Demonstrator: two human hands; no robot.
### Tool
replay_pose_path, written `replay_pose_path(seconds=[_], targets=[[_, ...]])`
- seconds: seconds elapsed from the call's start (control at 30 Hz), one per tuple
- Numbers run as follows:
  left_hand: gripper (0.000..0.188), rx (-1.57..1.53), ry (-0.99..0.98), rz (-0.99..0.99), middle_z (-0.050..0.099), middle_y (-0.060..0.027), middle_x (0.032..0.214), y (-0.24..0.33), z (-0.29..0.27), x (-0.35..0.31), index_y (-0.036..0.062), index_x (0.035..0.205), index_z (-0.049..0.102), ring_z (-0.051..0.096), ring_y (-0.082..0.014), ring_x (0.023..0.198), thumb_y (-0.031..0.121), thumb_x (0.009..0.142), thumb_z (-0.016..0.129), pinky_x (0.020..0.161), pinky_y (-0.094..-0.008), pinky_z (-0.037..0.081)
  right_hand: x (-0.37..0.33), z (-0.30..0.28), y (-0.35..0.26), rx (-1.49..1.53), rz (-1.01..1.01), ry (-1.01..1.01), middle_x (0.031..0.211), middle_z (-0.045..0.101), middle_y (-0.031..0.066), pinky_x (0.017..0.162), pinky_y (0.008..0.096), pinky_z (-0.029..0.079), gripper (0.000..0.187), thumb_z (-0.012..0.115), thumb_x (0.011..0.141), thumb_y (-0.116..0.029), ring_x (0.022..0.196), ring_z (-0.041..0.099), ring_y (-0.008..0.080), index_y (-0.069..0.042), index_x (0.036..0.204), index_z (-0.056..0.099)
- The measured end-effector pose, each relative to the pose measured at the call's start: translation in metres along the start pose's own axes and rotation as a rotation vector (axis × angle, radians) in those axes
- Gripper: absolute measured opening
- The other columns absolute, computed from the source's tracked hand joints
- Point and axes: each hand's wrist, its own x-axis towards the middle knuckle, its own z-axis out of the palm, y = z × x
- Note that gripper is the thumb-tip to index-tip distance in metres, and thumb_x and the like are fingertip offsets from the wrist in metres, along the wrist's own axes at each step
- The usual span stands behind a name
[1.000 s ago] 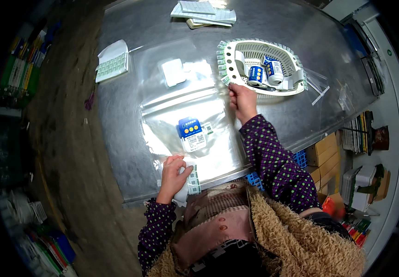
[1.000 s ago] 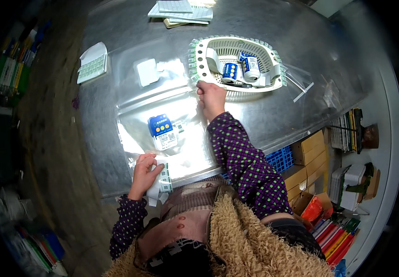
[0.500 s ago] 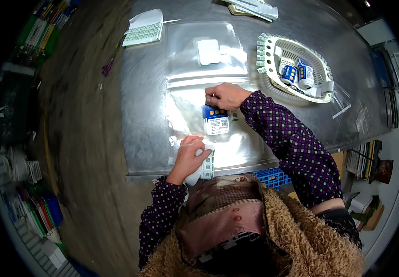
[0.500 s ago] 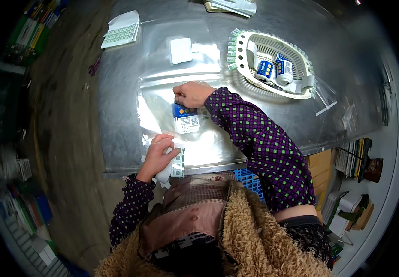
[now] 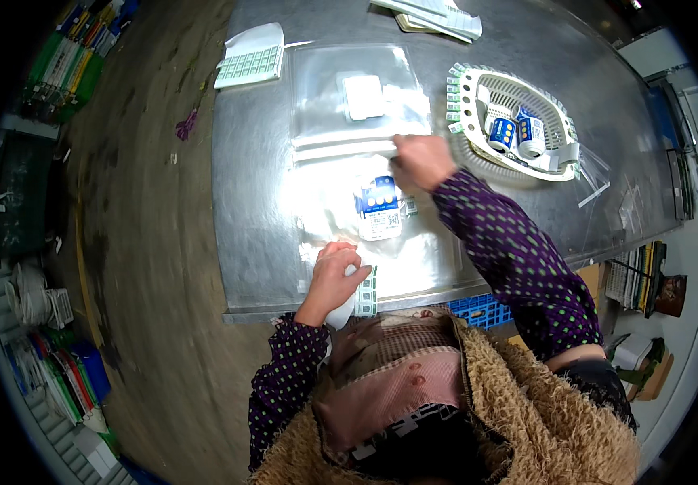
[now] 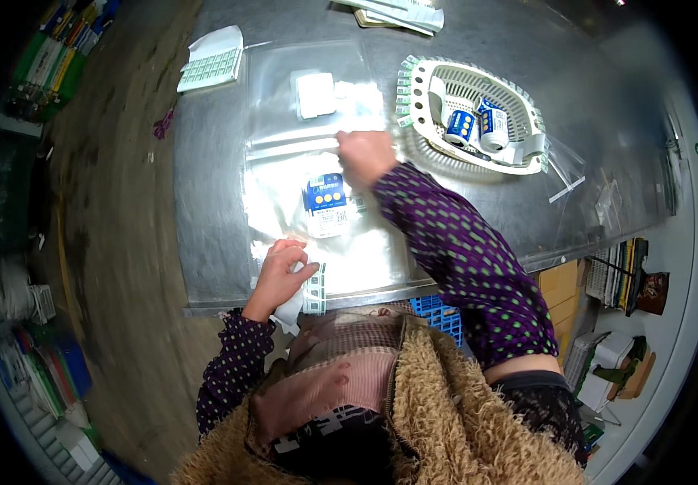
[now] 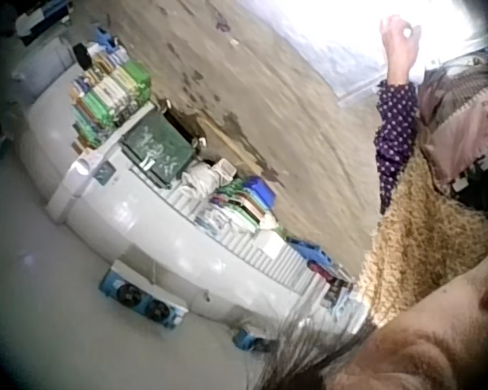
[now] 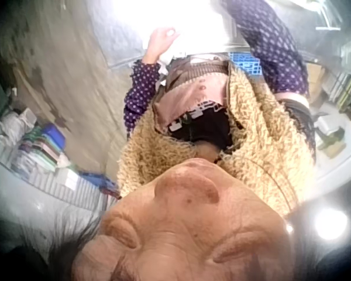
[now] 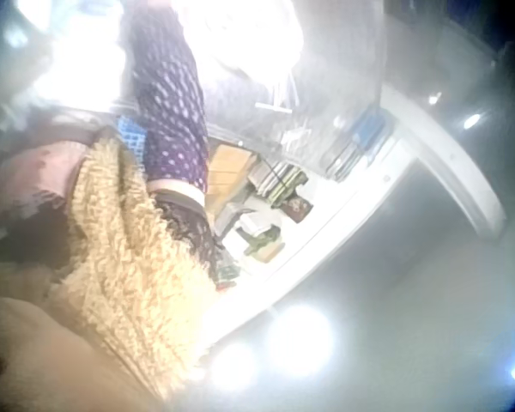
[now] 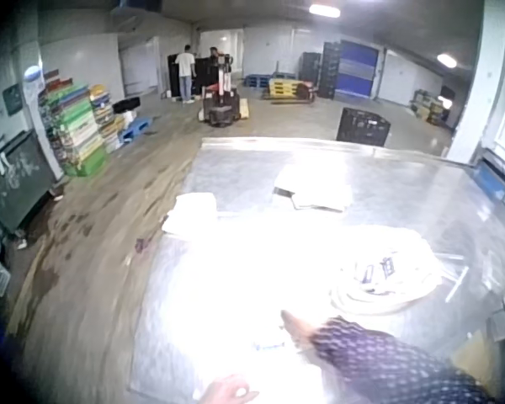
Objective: The person peels adhesive labels from a backing sheet and applies them to the top of small blue boxes, then places the finished boxes into a white plastic basket on a metal table.
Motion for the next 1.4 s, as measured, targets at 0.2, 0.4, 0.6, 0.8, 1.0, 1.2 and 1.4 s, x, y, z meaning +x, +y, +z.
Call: replay_pose_path(seconds=[0.2, 0.4, 0.6, 0.8, 1.0, 1.2, 1.4], targets=[[0.019, -0.031, -0.029, -0.004, 0.065, -0.0145, 0.097, 0.002, -0.001, 0.003, 0.004, 0.074, 0.062, 0.056, -0.0293, 0.104, 0.018, 0.075, 0.075, 0.089, -0.0389, 0.042, -0.066, -0.02, 0.06, -0.137, 0.399, 0.527, 0.092, 0.059, 0.0113, 0.083, 0.0405, 0.038, 0.038, 0.068, 0.078, -0.014, 0.095, 0.057, 0.0273, -0.005, 0.113, 0.056], [0.018, -0.029, -0.048, 0.014, 0.064, -0.0149, 0.1, 0.001, -0.002, 0.004, 0.0038, 0.075, 0.063, 0.056, -0.0294, 0.104, 0.017, 0.075, 0.075, 0.089, -0.0392, 0.043, -0.118, 0.001, 0.125, 0.18, 0.174, 0.449, 0.094, 0.06, 0.0098, 0.087, 0.0411, 0.037, 0.04, 0.057, 0.07, 0.005, 0.097, 0.056, 0.0284, -0.008, 0.109, 0.057], [0.017, -0.01, -0.045, 0.032, 0.064, -0.0148, 0.102, -0.004, -0.005, -0.001, 0.0035, 0.076, 0.063, 0.056, -0.0309, 0.103, 0.016, 0.076, 0.074, 0.087, -0.0373, 0.044, -0.141, -0.057, 0.029, 0.384, -0.011, 0.351, 0.109, 0.059, 0.0138, 0.093, 0.0413, 0.041, 0.044, 0.062, 0.07, 0.001, 0.105, 0.055, 0.0336, -0.006, 0.113, 0.058], [0.016, -0.173, -0.323, 0.019, 0.064, -0.0115, 0.098, 0.046, -0.021, -0.018, 0.0024, 0.078, 0.059, 0.061, -0.0229, 0.094, 0.008, 0.077, 0.074, 0.083, -0.0329, 0.049, -0.134, 0.031, -0.029, 0.391, -0.22, 0.009, 0.091, 0.057, 0.0037, 0.078, 0.0357, 0.039, 0.02, 0.07, 0.081, -0.027, 0.088, 0.052, 0.0248, -0.01, 0.089, 0.062], [0.013, -0.297, -0.272, 0.168, 0.063, -0.0086, 0.087, 0.059, -0.006, -0.02, 0.0032, 0.08, 0.061, 0.06, -0.0214, 0.083, 0.013, 0.082, 0.07, 0.077, -0.0323, 0.05, -0.106, -0.019, -0.02, 0.845, -0.01, -0.152, 0.08, 0.061, 0.0109, 0.076, 0.0413, 0.045, 0.014, 0.065, 0.084, -0.019, 0.081, 0.058, 0.0282, -0.006, 0.085, 0.063], [0.023, -0.5, 0.038, -0.351, 0.057, 0.0046, 0.072, 0.019, 0.004, 0.0, 0.0029, 0.077, 0.06, 0.046, -0.0037, 0.064, 0.018, 0.094, 0.061, 0.059, -0.022, 0.039, 0.03, -0.119, -0.001, 0.991, 0.194, 0.334, 0.083, 0.067, 0.0096, 0.066, 0.0304, 0.053, 0.016, 0.057, 0.092, -0.015, 0.071, 0.063, 0.016, -0.003, 0.099, 0.065], [0.019, -0.691, 0.209, -0.163, 0.059, 0.0047, 0.075, 0.045, -0.008, 0.012, 0.0008, 0.082, 0.062, 0.05, -0.0011, 0.07, 0.014, 0.095, 0.06, 0.062, -0.0181, 0.04, -0.076, -0.056, -0.067, 1.025, 0.036, -0.291, 0.085, 0.067, 0.013, 0.066, 0.0329, 0.051, 0.025, 0.072, 0.081, -0.009, 0.075, 0.065, 0.0242, -0.003, 0.104, 0.067]])
